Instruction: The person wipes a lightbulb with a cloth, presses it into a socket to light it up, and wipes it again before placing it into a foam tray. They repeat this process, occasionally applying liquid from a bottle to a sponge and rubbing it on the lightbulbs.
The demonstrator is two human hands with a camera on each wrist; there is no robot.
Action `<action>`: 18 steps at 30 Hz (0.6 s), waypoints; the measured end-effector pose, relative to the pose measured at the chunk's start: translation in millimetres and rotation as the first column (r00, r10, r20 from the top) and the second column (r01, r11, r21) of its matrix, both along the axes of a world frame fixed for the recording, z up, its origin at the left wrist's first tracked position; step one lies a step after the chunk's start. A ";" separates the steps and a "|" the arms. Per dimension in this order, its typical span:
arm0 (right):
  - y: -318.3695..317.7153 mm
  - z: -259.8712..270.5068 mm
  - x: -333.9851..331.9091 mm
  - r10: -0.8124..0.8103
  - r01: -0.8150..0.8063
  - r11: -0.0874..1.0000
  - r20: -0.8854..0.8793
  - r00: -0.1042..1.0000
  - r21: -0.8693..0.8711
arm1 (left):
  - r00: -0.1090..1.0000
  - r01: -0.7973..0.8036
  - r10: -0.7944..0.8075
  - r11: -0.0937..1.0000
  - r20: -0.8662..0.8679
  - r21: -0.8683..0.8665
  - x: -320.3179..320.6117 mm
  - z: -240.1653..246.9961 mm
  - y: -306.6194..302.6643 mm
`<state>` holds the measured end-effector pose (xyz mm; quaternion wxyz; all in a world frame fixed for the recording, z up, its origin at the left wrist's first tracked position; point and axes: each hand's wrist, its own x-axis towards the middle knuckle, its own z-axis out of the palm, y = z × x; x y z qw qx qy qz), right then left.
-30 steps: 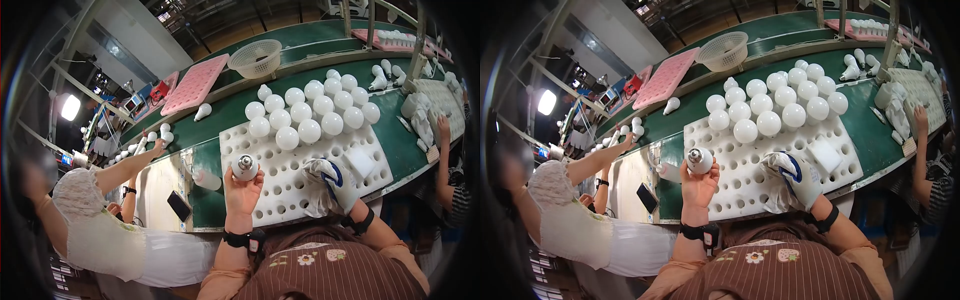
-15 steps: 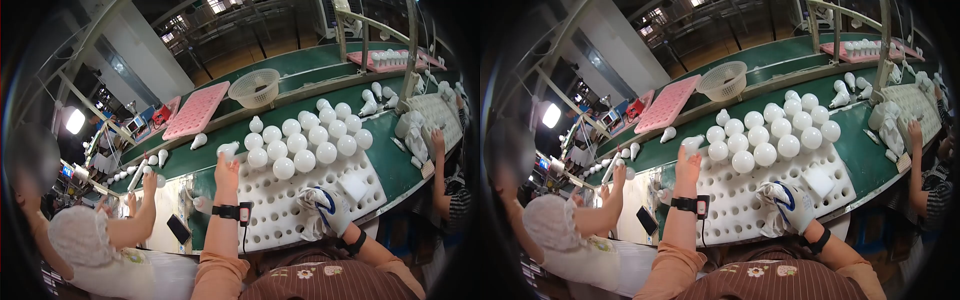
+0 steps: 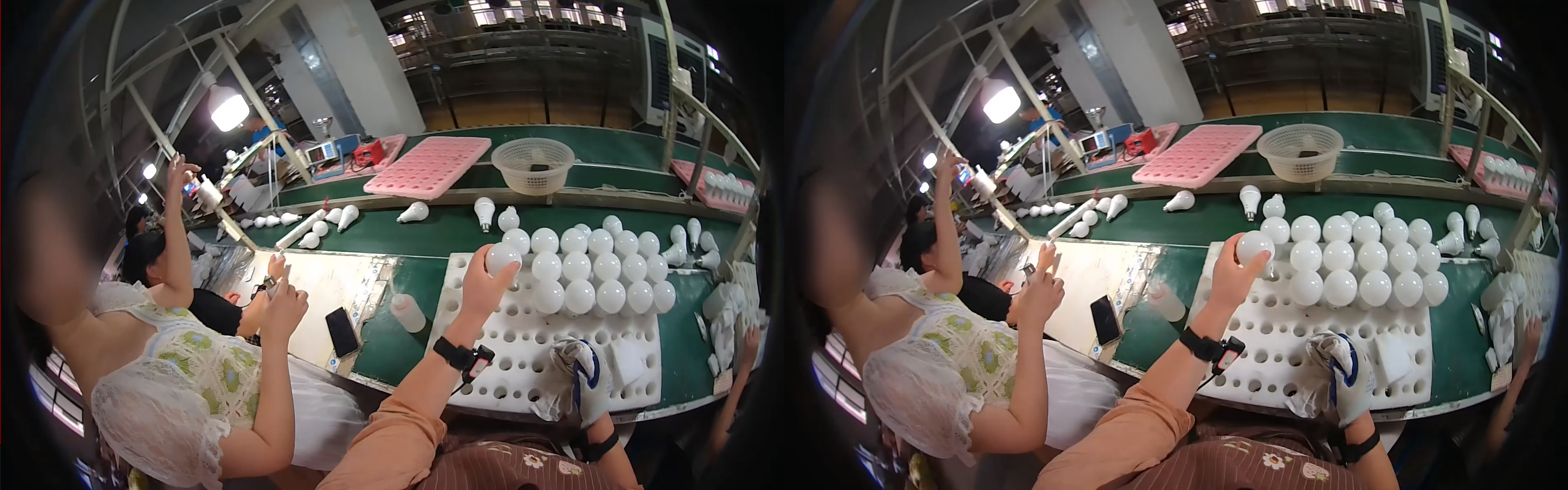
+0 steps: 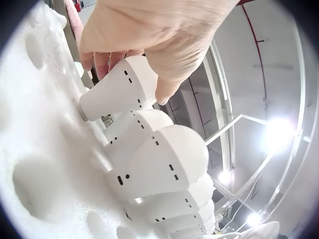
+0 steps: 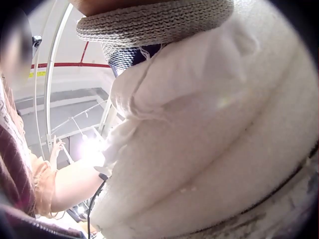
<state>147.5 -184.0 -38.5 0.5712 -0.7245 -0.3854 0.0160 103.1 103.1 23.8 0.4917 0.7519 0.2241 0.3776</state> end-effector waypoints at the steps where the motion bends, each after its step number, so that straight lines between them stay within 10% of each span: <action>1: -0.8 -5.8 2.0 0.014 -0.013 1.000 -0.032 0.999 0.023 | 0.997 0.052 -0.047 0.995 0.061 -0.086 -8.9 4.5 -1.4; 6: 11.0 42.5 -5.1 0.372 -0.219 0.879 -0.321 0.871 0.424 | 0.941 0.334 -0.336 0.891 0.049 -0.307 -59.9 13.7 -30.3; 8: 10.6 69.5 -23.5 0.265 -0.189 0.944 -0.280 0.923 0.271 | 0.895 0.441 -0.436 0.838 0.089 -0.322 -64.7 1.3 -63.4; 10: 13.7 60.2 -21.4 0.379 -0.305 0.919 -0.344 0.859 0.249 | 0.761 0.462 -0.638 0.658 -0.115 -0.594 -69.4 -20.5 -93.0; 11: 22.8 59.9 -13.4 0.362 -0.361 0.932 0.033 0.931 -0.029 | 0.695 0.474 -0.718 0.488 -0.029 -0.733 -76.5 0.1 -101.1; 12: 28.0 60.3 -13.9 0.363 -0.362 0.932 0.044 0.931 -0.029 | 0.626 0.463 -0.776 0.291 0.076 -0.837 -82.4 18.0 -107.3; 14: 37.7 64.7 -17.6 0.364 -0.325 0.928 -0.251 0.897 0.184 | 0.673 0.544 -0.605 0.013 0.427 -0.839 -59.5 -47.1 -114.2; 18: 47.8 69.7 -17.7 0.259 -0.209 0.943 -0.180 0.949 0.258 | 0.649 0.621 -0.552 -0.013 0.523 -0.784 -56.6 -40.0 -117.0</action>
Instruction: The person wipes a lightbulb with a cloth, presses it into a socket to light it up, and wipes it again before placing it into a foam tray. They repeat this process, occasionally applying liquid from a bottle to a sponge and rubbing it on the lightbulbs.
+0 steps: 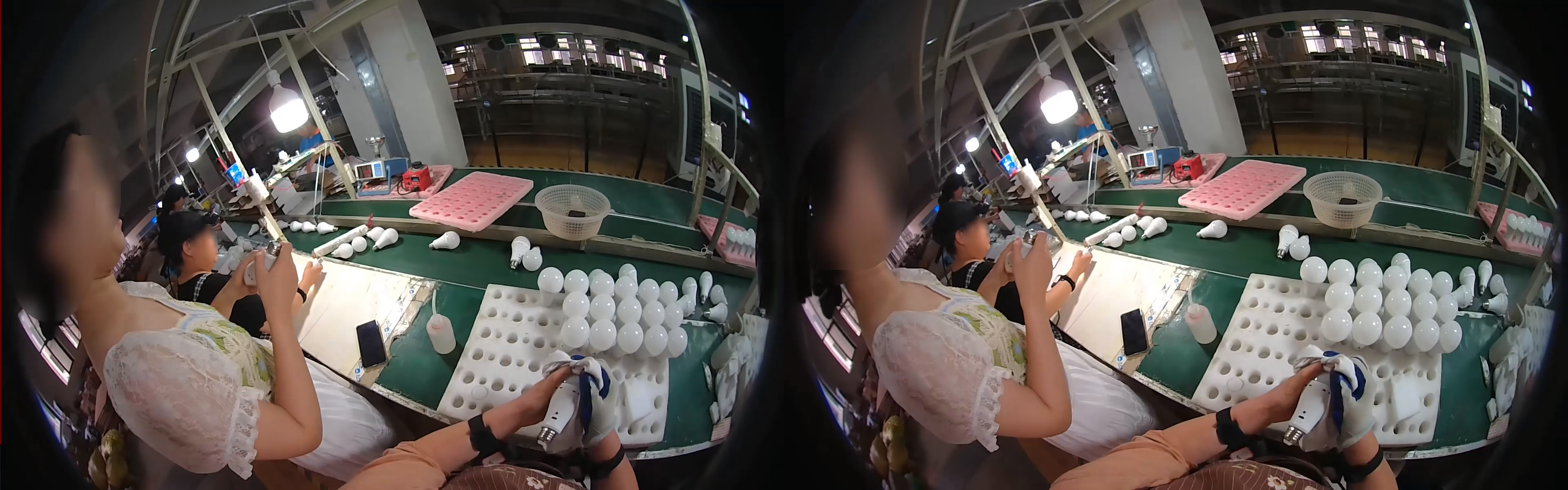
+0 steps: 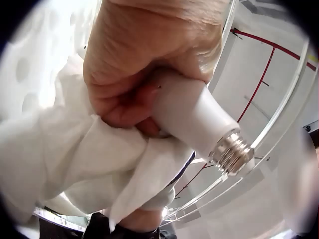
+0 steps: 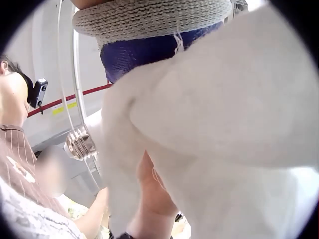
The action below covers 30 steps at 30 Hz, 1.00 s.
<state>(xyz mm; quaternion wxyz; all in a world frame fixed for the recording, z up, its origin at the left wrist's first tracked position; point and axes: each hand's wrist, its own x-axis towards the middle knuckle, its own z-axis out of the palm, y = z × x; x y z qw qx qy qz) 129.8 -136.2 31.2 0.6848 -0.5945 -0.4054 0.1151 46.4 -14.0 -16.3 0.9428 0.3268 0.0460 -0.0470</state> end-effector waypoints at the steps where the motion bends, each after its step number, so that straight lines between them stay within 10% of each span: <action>1: 0.4 0.3 -0.8 -0.009 0.009 1.000 0.000 1.000 0.000 | 0.999 -0.035 0.036 0.998 0.028 -0.053 1.6 0.7 -1.5; 5: -2.5 -34.1 2.6 -0.411 0.419 0.908 0.188 0.892 -0.003 | 0.981 -0.154 0.155 0.988 -0.117 0.011 6.9 -29.7 -3.7; 6: -13.2 -44.6 3.4 -0.455 0.560 0.824 0.484 0.747 -0.089 | 0.960 -0.278 0.273 0.957 0.064 0.082 -0.2 -47.6 -5.3; 7: -19.6 -5.0 -2.1 -0.249 0.339 0.847 0.258 0.934 -0.410 | 0.978 -0.183 0.187 0.981 0.087 -0.057 -10.1 -50.3 7.0; 8: -14.1 -52.1 7.7 -0.276 0.316 0.911 0.176 0.945 -0.265 | 0.978 -0.137 0.146 0.988 0.147 -0.072 -14.4 -23.2 27.2; 10: -20.9 -1.1 -16.5 -0.285 0.269 0.944 -0.059 0.957 -0.188 | 0.848 -0.526 0.529 0.840 0.014 0.132 -2.2 17.6 12.6; 12: -30.9 16.5 -12.8 -0.075 0.113 0.974 0.189 0.979 -0.198 | 0.809 -0.582 0.530 0.782 0.252 0.224 -8.1 51.8 -24.6; 13: -23.4 3.6 -12.5 -0.091 0.120 0.990 0.294 0.952 -0.081 | 0.960 0.210 -0.173 0.965 -0.219 0.156 71.8 -62.9 -41.6; 15: -28.9 14.9 -18.1 -0.136 0.189 0.977 0.400 0.906 -0.095 | 0.960 -0.277 0.279 0.955 0.004 0.108 17.2 35.7 -28.4; 17: -36.6 15.4 -12.0 -0.174 0.268 0.957 0.510 0.843 -0.116 | 0.932 -0.354 0.349 0.934 0.097 0.038 1.5 19.9 0.9; 18: -37.4 16.0 -9.2 -0.218 0.314 0.934 0.424 0.879 -0.170 | 0.864 -0.499 0.392 0.756 0.316 0.423 -4.2 18.4 -8.4; 24: -38.4 1.2 12.9 -0.239 0.212 0.917 -0.042 0.970 -0.339 | 0.956 -0.262 0.194 0.901 0.218 0.347 -39.9 -58.5 38.3; 26: -13.7 -76.6 30.6 -0.395 0.391 0.917 0.311 0.864 0.079 | 0.818 -0.573 0.192 0.200 0.542 0.795 -26.0 -1.5 0.4; 27: -19.5 -62.1 37.7 -0.237 0.235 0.971 -0.222 0.946 -0.037 | 0.771 -0.630 0.173 0.059 0.613 0.775 -26.2 -6.3 4.0; 28: -16.0 -79.9 34.2 -0.094 -0.002 0.992 -0.736 0.670 -0.128 | 0.787 -0.610 0.345 0.308 0.512 0.730 -26.8 -23.0 7.2; 29: -12.5 -94.4 25.0 0.061 0.021 0.921 -0.199 0.978 0.388 | 0.811 -0.580 0.456 0.549 0.366 0.602 -24.8 15.4 -15.5; 30: -16.6 -42.1 12.8 0.347 0.059 0.909 -0.829 0.439 0.412 | 0.801 -0.595 0.504 0.603 0.323 0.531 -20.3 11.0 -15.6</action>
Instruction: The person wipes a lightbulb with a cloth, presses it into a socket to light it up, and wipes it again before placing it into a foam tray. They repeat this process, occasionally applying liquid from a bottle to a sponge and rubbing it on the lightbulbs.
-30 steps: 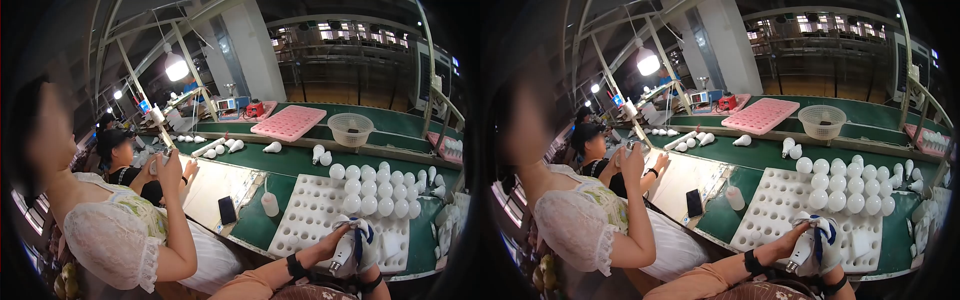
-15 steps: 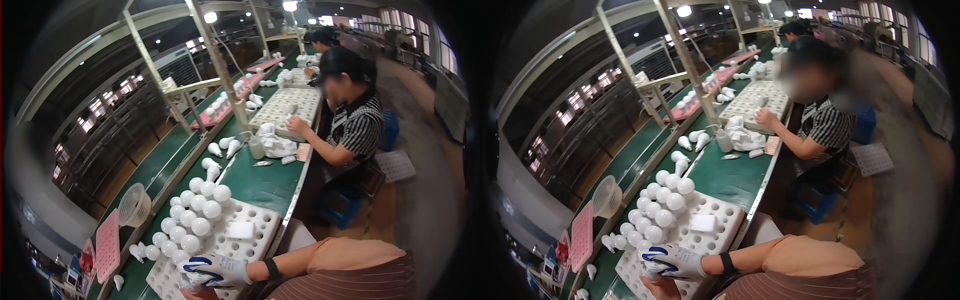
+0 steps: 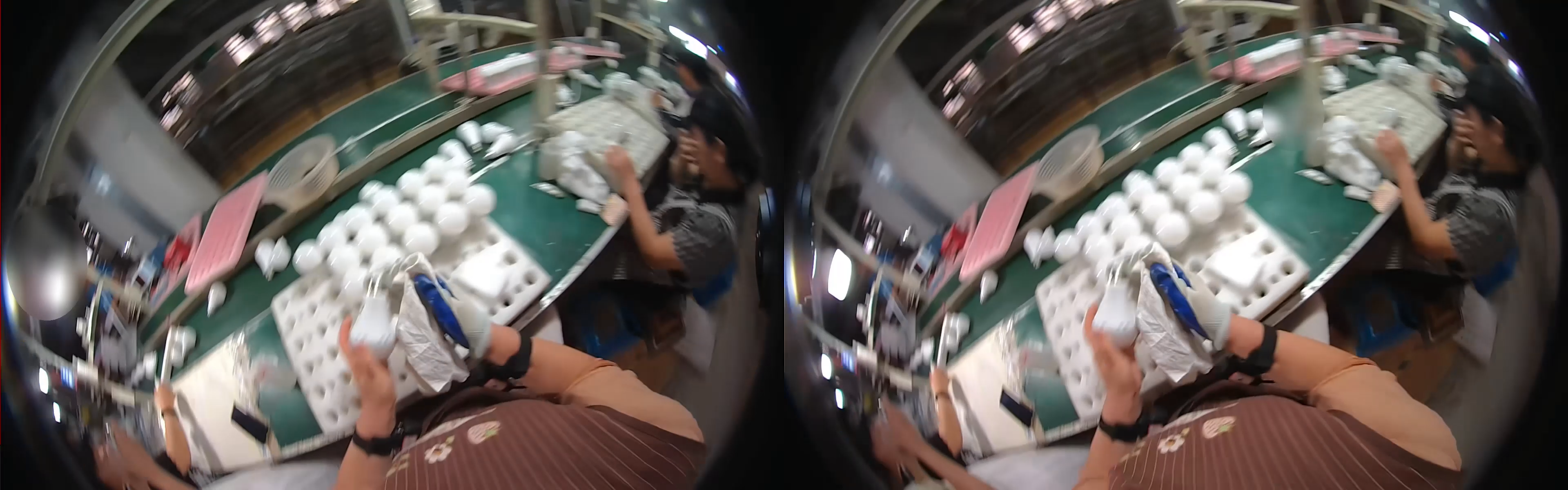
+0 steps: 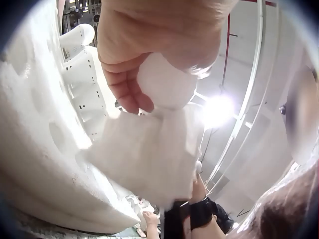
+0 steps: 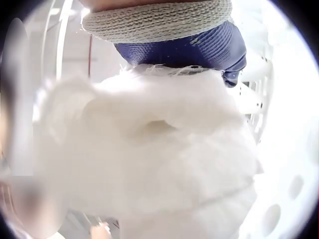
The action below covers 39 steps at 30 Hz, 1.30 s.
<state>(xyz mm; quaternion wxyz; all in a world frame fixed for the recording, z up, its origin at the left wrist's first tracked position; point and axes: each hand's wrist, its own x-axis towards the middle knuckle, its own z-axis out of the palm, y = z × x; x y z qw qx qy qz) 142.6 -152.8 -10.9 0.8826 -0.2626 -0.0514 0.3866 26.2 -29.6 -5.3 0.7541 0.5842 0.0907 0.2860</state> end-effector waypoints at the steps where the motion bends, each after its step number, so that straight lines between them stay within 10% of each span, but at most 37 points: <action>1: 1.7 15.8 -14.0 -0.013 0.051 0.990 0.283 0.959 -0.128 | 0.992 -0.081 0.109 0.929 -0.058 0.362 4.5 -22.4 9.7; 2: 15.1 11.0 -29.2 0.019 0.388 0.847 0.750 0.661 -0.364 | 0.993 -0.076 0.102 0.944 -0.063 0.320 3.9 -9.5 -5.5; 4: 19.8 20.9 -35.9 -0.052 0.403 0.858 0.726 0.685 -0.319 | 0.997 0.043 -0.042 0.999 -0.065 0.011 7.1 3.9 -20.4; 6: 23.9 14.1 -32.4 -0.090 0.644 0.732 0.907 0.412 -0.220 | 0.994 0.015 -0.021 0.998 -0.106 -0.065 10.5 7.4 -23.6; 11: 20.0 22.6 -18.5 -0.102 0.557 0.775 0.811 0.576 -0.298 | 0.986 0.128 -0.162 0.658 0.026 -0.742 11.2 27.5 -12.0; 12: 17.5 -1.6 -11.3 -0.065 0.655 0.705 0.895 0.442 -0.272 | 0.961 0.233 -0.270 0.670 0.061 -0.705 8.6 10.9 1.1; 14: 11.0 -3.9 4.4 0.034 0.550 0.699 0.790 0.612 -0.456 | 0.906 0.372 -0.397 0.574 0.149 -0.730 1.1 14.1 9.4; 15: 5.4 -11.5 19.7 -0.119 0.323 0.905 0.565 0.816 -0.277 | 0.908 0.365 -0.394 0.570 0.144 -0.736 -0.9 15.2 11.0; 16: 1.5 -1.0 19.1 -0.013 0.425 0.836 0.761 0.648 -0.347 | 0.878 0.398 -0.449 0.496 0.165 -0.771 -2.1 16.1 11.8; 18: -0.3 35.8 26.6 0.097 0.269 0.897 0.752 0.652 -0.350 | 0.842 0.425 -0.507 0.411 0.186 -0.807 -3.7 12.0 13.6; 22: 3.4 59.8 22.0 0.224 0.527 0.713 0.862 0.455 -0.463 | 0.861 0.366 -0.507 0.570 0.036 -0.736 -3.8 6.9 12.0; 23: 3.9 60.2 17.8 0.284 0.678 0.589 0.898 0.336 -0.440 | 0.931 0.246 -0.295 0.943 -0.217 -0.226 -4.5 6.4 7.4; 24: 4.9 60.1 16.7 0.285 0.677 0.587 0.896 0.341 -0.444 | 0.957 0.091 0.030 0.913 -0.289 0.397 -5.0 5.3 4.3; 26: 6.0 59.0 16.8 0.263 0.617 0.608 0.859 0.439 -0.501 | 0.973 -0.001 0.156 0.733 -0.167 0.680 -5.4 -1.3 4.9; 28: 6.8 44.9 25.7 0.063 0.570 0.716 0.849 0.524 -0.404 | 0.938 0.221 -0.223 0.974 -0.265 -0.038 -9.9 4.6 7.4; 30: -3.4 41.5 32.1 0.023 0.332 0.802 0.581 0.814 -0.497 | 0.949 0.252 -0.297 0.915 -0.103 -0.316 -14.3 6.6 8.6; 32: -3.1 33.7 33.8 0.000 0.448 0.770 0.701 0.713 -0.455 | 0.866 0.456 -0.462 0.576 0.189 -0.678 -17.6 -6.6 25.1; 36: -2.3 22.0 25.4 -0.115 0.495 0.768 0.673 0.730 -0.406 | 0.762 0.608 -0.415 0.199 0.496 -0.768 -21.7 -3.3 29.8; 39: -7.2 10.0 23.7 -0.039 0.484 0.754 0.705 0.708 -0.445 | 0.750 0.624 -0.387 0.141 0.537 -0.769 -23.2 -0.5 30.8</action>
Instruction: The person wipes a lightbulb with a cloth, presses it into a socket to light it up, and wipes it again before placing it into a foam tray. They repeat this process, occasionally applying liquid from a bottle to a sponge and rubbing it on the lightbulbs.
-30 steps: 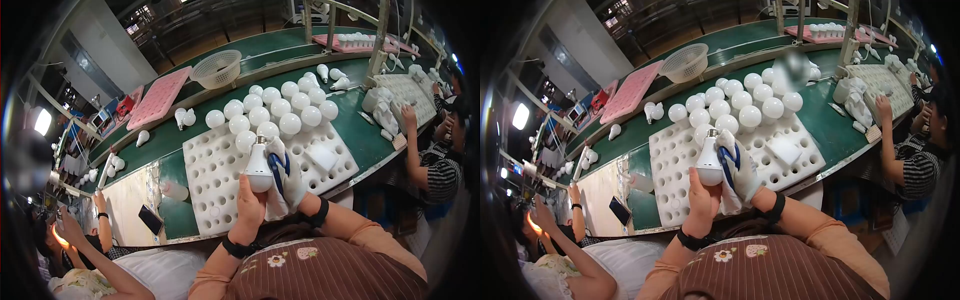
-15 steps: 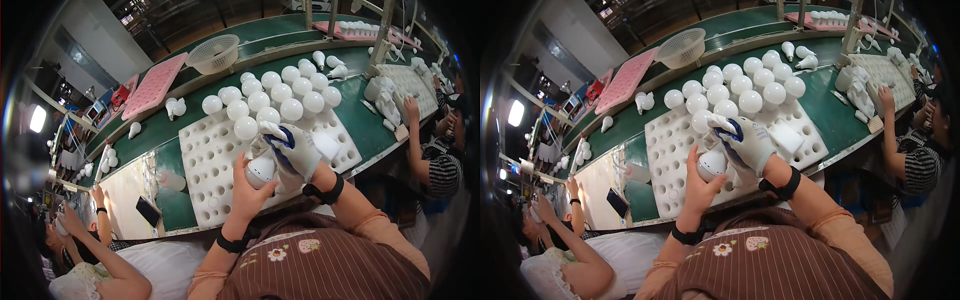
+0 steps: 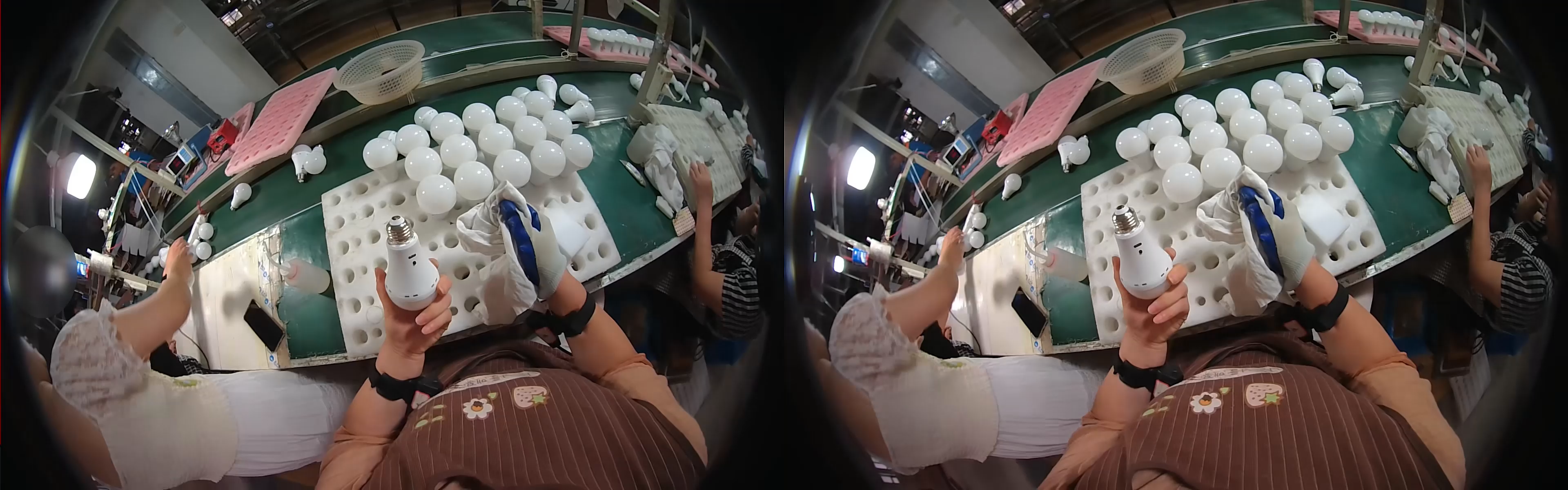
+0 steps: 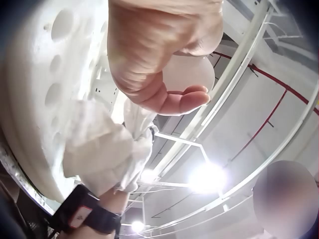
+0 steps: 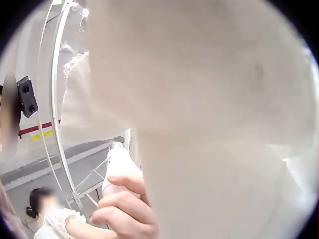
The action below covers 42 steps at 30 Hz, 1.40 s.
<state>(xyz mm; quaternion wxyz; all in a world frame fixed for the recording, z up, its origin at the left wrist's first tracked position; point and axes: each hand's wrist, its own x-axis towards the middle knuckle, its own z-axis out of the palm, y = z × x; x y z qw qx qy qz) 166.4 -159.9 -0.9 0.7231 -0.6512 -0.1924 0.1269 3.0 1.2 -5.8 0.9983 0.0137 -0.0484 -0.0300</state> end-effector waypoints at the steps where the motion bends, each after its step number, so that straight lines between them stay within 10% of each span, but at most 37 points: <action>1: 0.4 -1.2 -1.4 0.004 -0.004 1.000 -0.003 1.000 0.003 | 0.999 0.019 -0.018 0.999 0.028 -0.042 0.2 -0.1 -0.1; 29: -5.0 -16.9 -16.1 0.161 -0.161 0.986 0.001 0.987 -0.051 | 0.996 -0.066 0.056 0.988 0.076 0.142 -8.4 8.4 8.0; 31: -6.2 -8.9 -18.3 0.156 -0.155 0.987 0.034 0.987 -0.049 | 0.859 -0.325 0.509 0.619 -0.050 0.714 -11.2 14.7 18.5; 33: -9.4 -3.1 -19.9 0.152 -0.150 0.988 -0.057 0.987 0.028 | 0.831 -0.355 0.556 0.549 -0.014 0.757 -15.8 5.4 35.9; 35: -17.0 -9.0 -21.0 0.163 -0.152 0.985 -0.154 0.975 0.080 | 0.649 -0.283 0.734 -0.015 0.203 0.959 -16.5 12.5 37.5; 37: -20.1 -37.2 -12.5 0.211 -0.193 0.976 0.219 0.953 -0.100 | 0.657 -0.234 0.726 -0.061 0.204 0.970 -16.2 28.2 34.1; 38: -22.2 -46.3 -9.8 0.246 -0.181 0.964 0.389 0.888 -0.195 | 0.635 -0.224 0.672 -0.313 0.382 0.923 -14.4 29.7 31.5; 39: -4.7 22.4 -27.4 0.375 -0.391 0.916 0.155 0.914 0.090 | 0.615 -0.209 0.574 -0.542 0.540 0.814 -12.6 31.3 26.7; 41: 2.0 29.3 -42.7 0.473 -0.467 0.866 0.010 0.881 0.179 | 0.628 -0.166 0.558 -0.585 0.543 0.794 -7.9 33.7 13.1; 42: 14.0 44.3 -49.8 0.375 -0.350 0.926 0.467 0.801 -0.143 | 0.646 -0.198 0.461 -0.668 0.608 0.717 -3.8 29.1 8.3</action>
